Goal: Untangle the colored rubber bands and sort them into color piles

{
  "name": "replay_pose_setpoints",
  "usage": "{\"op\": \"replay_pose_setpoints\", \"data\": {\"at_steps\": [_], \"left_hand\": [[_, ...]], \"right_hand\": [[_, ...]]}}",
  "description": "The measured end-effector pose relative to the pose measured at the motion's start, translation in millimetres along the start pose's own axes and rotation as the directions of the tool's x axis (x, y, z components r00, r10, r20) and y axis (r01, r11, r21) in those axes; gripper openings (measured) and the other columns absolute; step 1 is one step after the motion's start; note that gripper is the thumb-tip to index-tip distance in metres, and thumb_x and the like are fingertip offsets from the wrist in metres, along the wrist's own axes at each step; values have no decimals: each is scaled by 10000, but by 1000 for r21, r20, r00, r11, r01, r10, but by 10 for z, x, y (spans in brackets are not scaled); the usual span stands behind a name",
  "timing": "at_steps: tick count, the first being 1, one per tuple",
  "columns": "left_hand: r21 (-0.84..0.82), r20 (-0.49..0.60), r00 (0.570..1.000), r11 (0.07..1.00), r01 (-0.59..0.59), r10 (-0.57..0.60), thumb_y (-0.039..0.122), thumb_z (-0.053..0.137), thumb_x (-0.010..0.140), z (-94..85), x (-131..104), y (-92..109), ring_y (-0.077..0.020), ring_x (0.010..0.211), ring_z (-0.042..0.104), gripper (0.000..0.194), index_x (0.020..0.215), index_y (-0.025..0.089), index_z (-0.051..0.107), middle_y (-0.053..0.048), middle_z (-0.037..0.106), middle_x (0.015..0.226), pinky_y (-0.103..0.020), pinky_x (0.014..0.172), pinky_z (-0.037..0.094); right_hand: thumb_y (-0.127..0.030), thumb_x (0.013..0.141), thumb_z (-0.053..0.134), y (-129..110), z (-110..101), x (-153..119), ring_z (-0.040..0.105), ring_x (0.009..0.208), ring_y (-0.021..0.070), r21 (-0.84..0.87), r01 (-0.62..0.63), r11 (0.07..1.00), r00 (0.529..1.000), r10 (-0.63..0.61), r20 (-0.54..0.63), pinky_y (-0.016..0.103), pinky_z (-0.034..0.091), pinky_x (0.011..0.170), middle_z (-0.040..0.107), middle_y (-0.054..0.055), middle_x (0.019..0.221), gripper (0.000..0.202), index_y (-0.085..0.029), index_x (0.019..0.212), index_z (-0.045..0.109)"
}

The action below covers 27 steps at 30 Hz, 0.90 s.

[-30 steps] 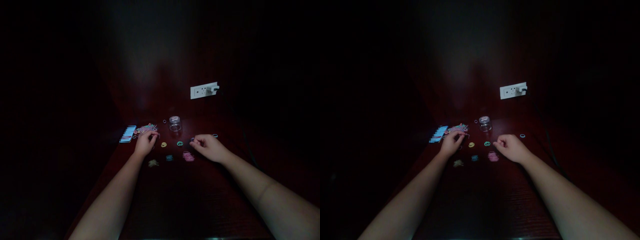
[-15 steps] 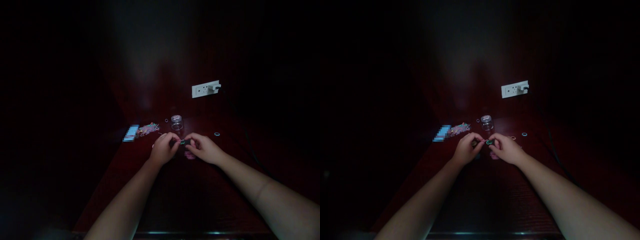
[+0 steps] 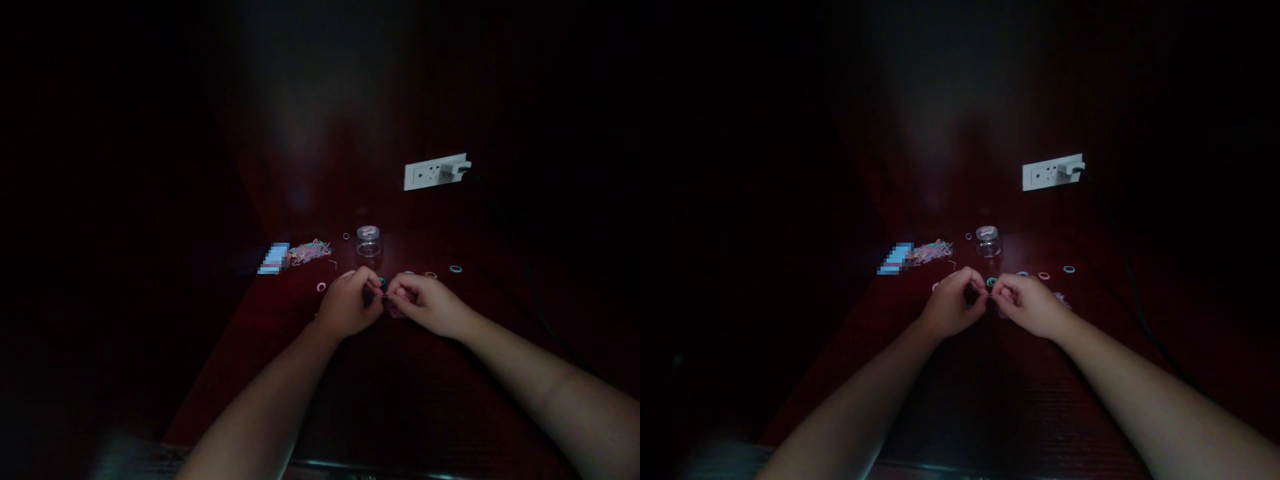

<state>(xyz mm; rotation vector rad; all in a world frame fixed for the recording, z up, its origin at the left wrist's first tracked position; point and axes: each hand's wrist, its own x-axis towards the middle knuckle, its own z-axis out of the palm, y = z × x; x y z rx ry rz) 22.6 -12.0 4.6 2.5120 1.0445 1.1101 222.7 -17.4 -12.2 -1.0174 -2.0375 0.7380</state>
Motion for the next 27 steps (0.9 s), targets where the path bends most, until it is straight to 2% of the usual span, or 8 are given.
{"op": "replay_pose_setpoints", "data": {"at_steps": [6,14,20,23,27], "left_hand": [[-2,42,999,1000,-31,31,157,591,789,-26,-15,8,-170,825,604,147,907,228,538,15,668,861,-305,748,474],[-18,47,998,999,-38,38,162,571,826,-28,-46,-38,-182,845,614,130,937,229,564,-4,676,883,-327,777,489],[-12,31,998,999,-51,51,186,568,868,-27,-45,-18,-180,862,607,41,886,223,571,-9,677,888,-312,763,473],[-22,28,998,998,-59,59,186,569,874,-21,-45,-19,-175,864,607,40,894,222,572,-9,675,894,-305,768,470],[-15,32,997,998,-63,63,192,569,875,-19,-51,-25,-175,862,602,41,901,223,576,-8,669,886,-303,770,464]], "right_hand": [[-319,912,578,-34,-16,-13,608,596,149,51,-32,998,999,31,19,246,461,548,603,-1,627,159,-185,829,600],[-319,902,599,-42,-35,-22,564,567,130,24,-8,1000,999,7,34,244,441,535,589,-5,619,159,-181,823,610],[-247,833,672,-42,-42,-3,511,610,122,-104,110,988,992,-115,-48,242,413,546,558,1,733,103,-190,911,635],[-251,868,645,-73,-53,1,509,618,122,-115,134,984,988,-141,-54,245,413,554,561,17,764,64,-187,867,652],[-273,899,616,-93,-64,-4,515,626,128,-104,142,984,988,-148,-53,252,424,573,552,18,745,120,-189,829,664]]}}
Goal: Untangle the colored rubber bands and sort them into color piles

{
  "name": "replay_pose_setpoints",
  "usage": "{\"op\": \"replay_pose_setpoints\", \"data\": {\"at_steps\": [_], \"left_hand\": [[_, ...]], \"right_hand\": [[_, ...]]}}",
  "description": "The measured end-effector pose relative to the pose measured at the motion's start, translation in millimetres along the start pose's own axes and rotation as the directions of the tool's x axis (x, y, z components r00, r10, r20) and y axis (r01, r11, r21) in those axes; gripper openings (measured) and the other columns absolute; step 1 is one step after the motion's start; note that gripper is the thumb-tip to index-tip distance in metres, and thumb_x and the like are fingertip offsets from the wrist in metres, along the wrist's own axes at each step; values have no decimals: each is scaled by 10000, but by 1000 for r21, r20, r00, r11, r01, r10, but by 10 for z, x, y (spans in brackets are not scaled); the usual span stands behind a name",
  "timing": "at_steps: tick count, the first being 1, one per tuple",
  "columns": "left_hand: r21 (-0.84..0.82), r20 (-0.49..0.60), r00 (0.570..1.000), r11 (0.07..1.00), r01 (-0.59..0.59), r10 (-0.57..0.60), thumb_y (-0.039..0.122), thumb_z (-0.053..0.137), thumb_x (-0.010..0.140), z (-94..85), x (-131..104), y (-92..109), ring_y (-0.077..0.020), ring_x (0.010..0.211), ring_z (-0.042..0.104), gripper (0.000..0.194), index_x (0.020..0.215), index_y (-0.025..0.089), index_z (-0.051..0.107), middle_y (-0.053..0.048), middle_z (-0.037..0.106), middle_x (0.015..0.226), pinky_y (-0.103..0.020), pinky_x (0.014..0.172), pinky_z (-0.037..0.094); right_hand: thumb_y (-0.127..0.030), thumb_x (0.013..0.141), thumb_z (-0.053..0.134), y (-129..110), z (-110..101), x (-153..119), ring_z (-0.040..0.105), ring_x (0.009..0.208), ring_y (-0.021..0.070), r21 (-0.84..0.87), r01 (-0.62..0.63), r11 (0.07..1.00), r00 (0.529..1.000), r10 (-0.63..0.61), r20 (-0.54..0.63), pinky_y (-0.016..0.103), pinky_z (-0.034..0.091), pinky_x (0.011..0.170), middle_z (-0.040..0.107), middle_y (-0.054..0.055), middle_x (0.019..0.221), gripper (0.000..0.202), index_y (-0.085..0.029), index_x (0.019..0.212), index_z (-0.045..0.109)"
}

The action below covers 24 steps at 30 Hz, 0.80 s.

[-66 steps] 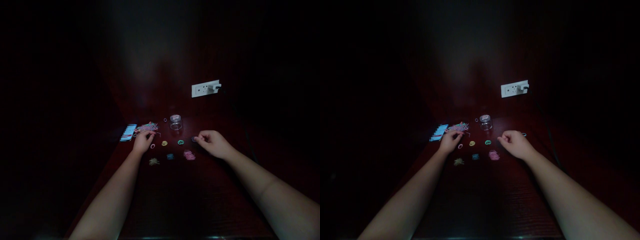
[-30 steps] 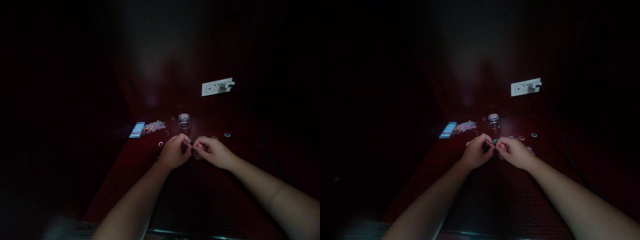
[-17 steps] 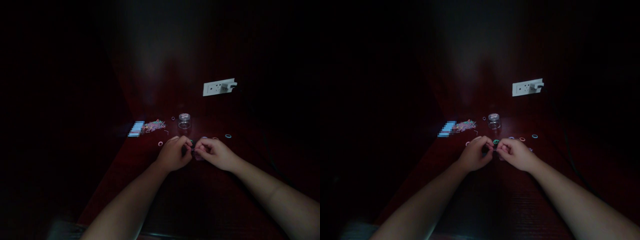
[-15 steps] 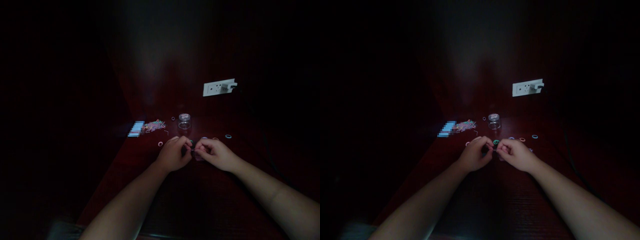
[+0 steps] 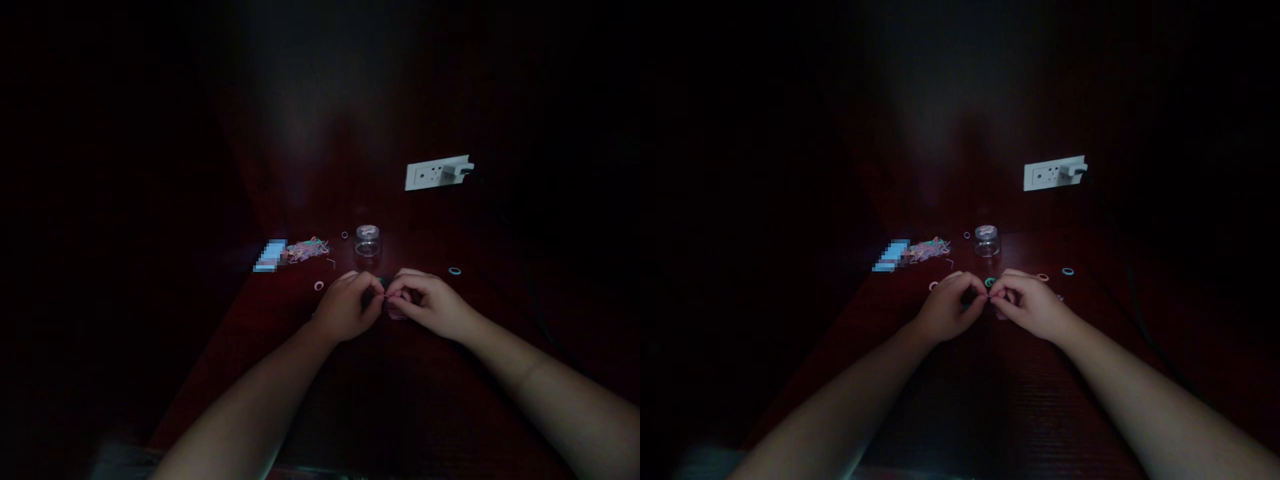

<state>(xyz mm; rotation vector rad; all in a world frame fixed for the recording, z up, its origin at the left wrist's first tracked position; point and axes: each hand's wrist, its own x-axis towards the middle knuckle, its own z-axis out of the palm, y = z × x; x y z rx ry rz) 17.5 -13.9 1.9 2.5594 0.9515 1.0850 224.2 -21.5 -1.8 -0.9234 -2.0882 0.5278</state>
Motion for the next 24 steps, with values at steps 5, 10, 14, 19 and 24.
{"op": "replay_pose_setpoints", "data": {"at_steps": [5,10,14,19,24], "left_hand": [[-11,-20,1000,1000,8,-8,195,574,876,9,-3,-9,-170,852,599,31,893,221,576,-1,674,886,-302,767,463],[-17,-12,1000,1000,3,-3,203,565,879,16,-2,-21,-174,842,598,24,889,223,575,-4,673,883,-308,763,463],[-30,1,1000,1000,-4,4,210,568,876,1,-6,-12,-175,840,603,21,888,224,578,-8,671,884,-313,773,468],[-40,14,1000,999,-15,16,207,576,867,-11,-8,1,-172,829,602,30,890,225,582,-8,662,866,-315,777,468],[-31,20,999,999,-25,26,208,571,870,-8,-12,-16,-173,831,589,26,892,222,575,-5,654,866,-318,776,458]], "right_hand": [[-274,857,668,15,-10,5,525,641,133,-49,11,999,1000,-11,1,259,429,583,570,23,766,85,-190,841,668],[-271,875,643,7,-18,14,536,642,133,-57,-2,998,1000,2,6,258,428,580,575,29,768,101,-188,827,672],[-269,868,637,-8,-17,16,541,646,136,-62,-6,998,1000,6,-2,255,429,571,573,31,768,98,-188,821,669],[-215,849,628,-24,-19,17,532,612,122,-46,-31,998,999,31,18,250,427,553,569,26,781,63,-187,795,648],[-210,849,618,-12,-23,16,536,624,126,-60,-25,998,999,27,28,256,430,566,566,24,787,63,-187,796,642]]}}
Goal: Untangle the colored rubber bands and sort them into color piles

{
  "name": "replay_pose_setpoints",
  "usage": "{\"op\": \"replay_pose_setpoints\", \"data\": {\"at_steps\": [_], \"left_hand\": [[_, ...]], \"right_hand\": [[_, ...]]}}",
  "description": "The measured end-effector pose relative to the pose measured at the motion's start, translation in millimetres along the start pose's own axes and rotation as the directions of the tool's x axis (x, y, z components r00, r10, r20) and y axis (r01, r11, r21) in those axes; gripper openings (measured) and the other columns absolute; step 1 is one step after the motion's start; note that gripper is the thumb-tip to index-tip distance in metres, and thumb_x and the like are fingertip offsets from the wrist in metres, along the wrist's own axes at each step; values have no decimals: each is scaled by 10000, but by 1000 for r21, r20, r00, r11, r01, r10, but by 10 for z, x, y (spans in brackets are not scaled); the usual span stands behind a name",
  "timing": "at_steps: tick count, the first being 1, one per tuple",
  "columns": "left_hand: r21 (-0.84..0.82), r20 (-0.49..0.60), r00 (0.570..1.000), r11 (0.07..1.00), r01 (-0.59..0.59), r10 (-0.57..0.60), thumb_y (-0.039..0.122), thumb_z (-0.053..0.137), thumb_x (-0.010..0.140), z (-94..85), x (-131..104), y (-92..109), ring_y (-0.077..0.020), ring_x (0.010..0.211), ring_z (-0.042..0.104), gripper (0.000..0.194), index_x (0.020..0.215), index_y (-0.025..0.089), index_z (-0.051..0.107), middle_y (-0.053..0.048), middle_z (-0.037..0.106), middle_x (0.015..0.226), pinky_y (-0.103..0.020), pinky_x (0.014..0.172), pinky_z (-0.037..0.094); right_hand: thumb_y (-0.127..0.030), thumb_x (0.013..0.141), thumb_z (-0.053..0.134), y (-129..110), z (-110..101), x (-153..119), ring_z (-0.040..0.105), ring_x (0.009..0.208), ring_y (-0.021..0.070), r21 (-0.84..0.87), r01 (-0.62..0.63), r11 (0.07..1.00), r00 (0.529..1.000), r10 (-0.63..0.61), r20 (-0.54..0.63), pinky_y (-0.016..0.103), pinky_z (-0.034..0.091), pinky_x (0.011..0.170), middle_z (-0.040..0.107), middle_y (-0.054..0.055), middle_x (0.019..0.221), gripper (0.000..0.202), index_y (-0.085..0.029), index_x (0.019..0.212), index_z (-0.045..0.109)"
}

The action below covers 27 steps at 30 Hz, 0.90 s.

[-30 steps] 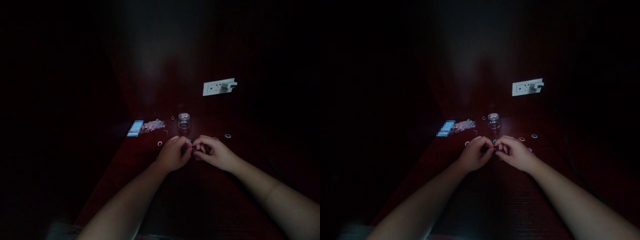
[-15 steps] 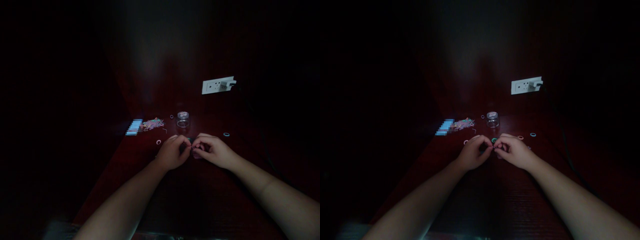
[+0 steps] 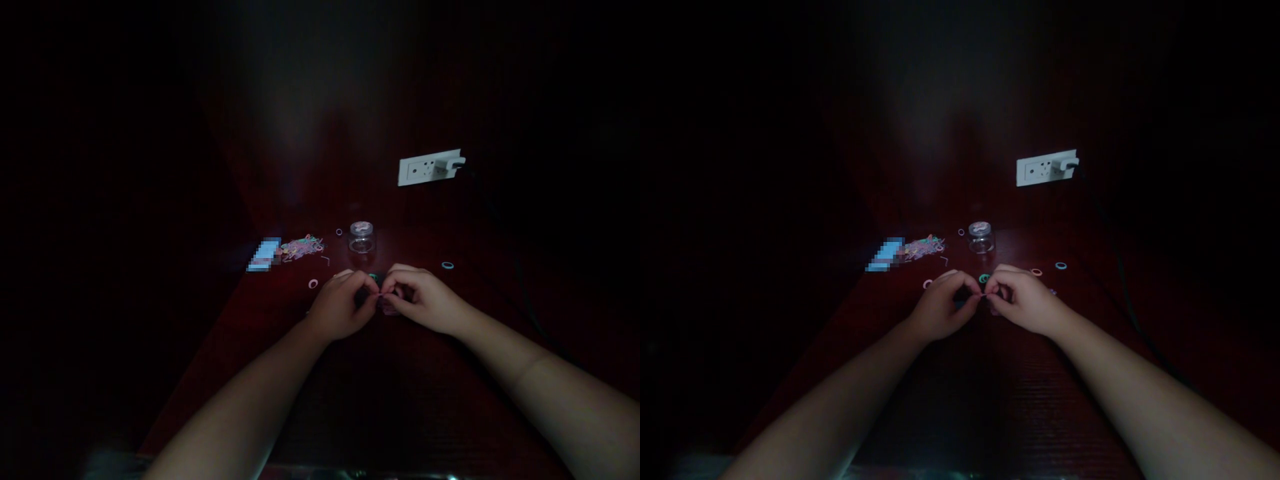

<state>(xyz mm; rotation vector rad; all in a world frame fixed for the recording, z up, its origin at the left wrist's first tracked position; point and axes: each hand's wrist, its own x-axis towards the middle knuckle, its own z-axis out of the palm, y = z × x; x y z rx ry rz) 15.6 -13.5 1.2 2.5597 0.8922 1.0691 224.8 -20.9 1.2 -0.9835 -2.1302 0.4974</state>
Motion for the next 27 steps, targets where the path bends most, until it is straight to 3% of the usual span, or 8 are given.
{"op": "replay_pose_setpoints", "data": {"at_steps": [27], "left_hand": [[16,-39,999,999,34,-34,198,568,882,-19,4,-19,-168,841,631,53,904,220,611,-5,701,884,-303,760,483]], "right_hand": [[-220,875,605,-42,-27,-10,543,627,126,9,-9,1000,1000,10,-18,253,432,574,573,26,786,96,-182,799,650]]}}
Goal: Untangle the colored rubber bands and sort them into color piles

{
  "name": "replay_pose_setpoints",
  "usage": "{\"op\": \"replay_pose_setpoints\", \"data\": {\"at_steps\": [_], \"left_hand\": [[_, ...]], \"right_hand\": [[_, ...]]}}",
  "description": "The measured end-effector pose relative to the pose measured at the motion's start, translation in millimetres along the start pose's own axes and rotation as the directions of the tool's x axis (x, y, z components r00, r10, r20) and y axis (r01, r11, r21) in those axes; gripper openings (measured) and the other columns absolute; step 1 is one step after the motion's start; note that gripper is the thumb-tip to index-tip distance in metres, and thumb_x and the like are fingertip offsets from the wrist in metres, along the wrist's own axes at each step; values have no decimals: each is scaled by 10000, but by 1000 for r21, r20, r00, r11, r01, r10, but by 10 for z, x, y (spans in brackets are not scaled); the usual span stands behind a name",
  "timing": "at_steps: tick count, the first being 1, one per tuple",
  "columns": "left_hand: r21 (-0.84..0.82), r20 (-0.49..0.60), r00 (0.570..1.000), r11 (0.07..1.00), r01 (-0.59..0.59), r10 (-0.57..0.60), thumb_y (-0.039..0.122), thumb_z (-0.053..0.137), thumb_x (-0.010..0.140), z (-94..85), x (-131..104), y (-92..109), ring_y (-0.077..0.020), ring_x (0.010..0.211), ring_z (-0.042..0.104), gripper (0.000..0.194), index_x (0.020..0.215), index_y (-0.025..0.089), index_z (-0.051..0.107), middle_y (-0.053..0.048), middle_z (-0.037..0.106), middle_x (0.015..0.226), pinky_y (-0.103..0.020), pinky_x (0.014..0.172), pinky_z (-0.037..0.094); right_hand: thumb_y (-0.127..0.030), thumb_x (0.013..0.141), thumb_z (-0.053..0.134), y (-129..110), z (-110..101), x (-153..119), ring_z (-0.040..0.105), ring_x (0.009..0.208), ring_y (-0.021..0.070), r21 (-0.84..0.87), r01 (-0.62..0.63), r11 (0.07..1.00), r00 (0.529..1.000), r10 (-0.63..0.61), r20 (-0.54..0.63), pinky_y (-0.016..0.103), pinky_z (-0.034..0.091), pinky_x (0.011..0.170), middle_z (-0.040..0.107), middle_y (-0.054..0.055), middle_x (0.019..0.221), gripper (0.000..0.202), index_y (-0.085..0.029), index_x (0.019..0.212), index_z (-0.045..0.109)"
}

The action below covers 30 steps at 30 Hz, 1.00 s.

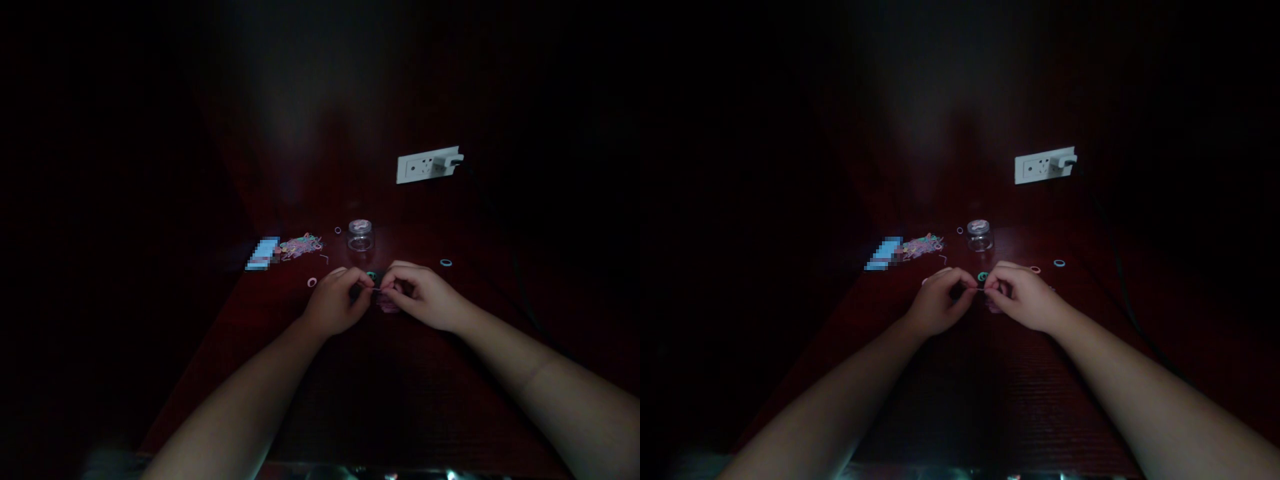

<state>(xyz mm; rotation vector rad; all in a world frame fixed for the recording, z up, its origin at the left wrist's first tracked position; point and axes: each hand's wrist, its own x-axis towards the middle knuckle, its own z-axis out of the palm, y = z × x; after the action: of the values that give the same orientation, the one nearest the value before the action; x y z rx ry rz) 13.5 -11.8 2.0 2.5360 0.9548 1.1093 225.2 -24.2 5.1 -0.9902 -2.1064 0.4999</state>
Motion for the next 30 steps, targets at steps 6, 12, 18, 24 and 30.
{"op": "replay_pose_setpoints", "data": {"at_steps": [6,12,18,24,30], "left_hand": [[-7,-1,1000,1000,12,-12,197,580,874,16,-5,-15,-167,848,643,84,940,219,627,-5,715,894,-301,764,491],[-11,32,999,1000,-13,14,220,614,859,28,-4,-27,-168,840,639,100,953,217,649,-4,716,896,-312,785,488],[6,44,999,1000,-1,0,235,568,898,34,0,-27,-162,819,619,91,896,214,656,0,703,867,-310,775,475],[1,39,999,1000,2,-2,215,591,868,19,6,-15,-155,801,623,59,883,214,649,7,699,846,-297,763,473],[-13,27,1000,1000,1,-1,221,599,872,27,2,-16,-162,834,634,75,924,217,652,-2,711,881,-306,788,476]], "right_hand": [[-224,887,590,6,6,-2,541,621,120,9,4,1000,1000,-4,4,242,434,558,563,24,781,112,-174,798,637],[-220,886,593,10,15,3,545,633,123,10,17,1000,1000,-17,-3,243,437,571,569,22,775,101,-173,807,638],[-231,896,593,5,20,6,528,618,118,27,9,1000,1000,-9,0,238,432,557,559,17,767,123,-174,794,633],[-209,891,594,-7,11,8,532,631,119,19,16,1000,1000,-16,0,237,425,569,564,13,750,117,-173,785,629],[-197,884,598,4,12,-4,538,636,122,5,19,1000,1000,-19,2,240,424,578,570,13,748,106,-172,786,631]]}}
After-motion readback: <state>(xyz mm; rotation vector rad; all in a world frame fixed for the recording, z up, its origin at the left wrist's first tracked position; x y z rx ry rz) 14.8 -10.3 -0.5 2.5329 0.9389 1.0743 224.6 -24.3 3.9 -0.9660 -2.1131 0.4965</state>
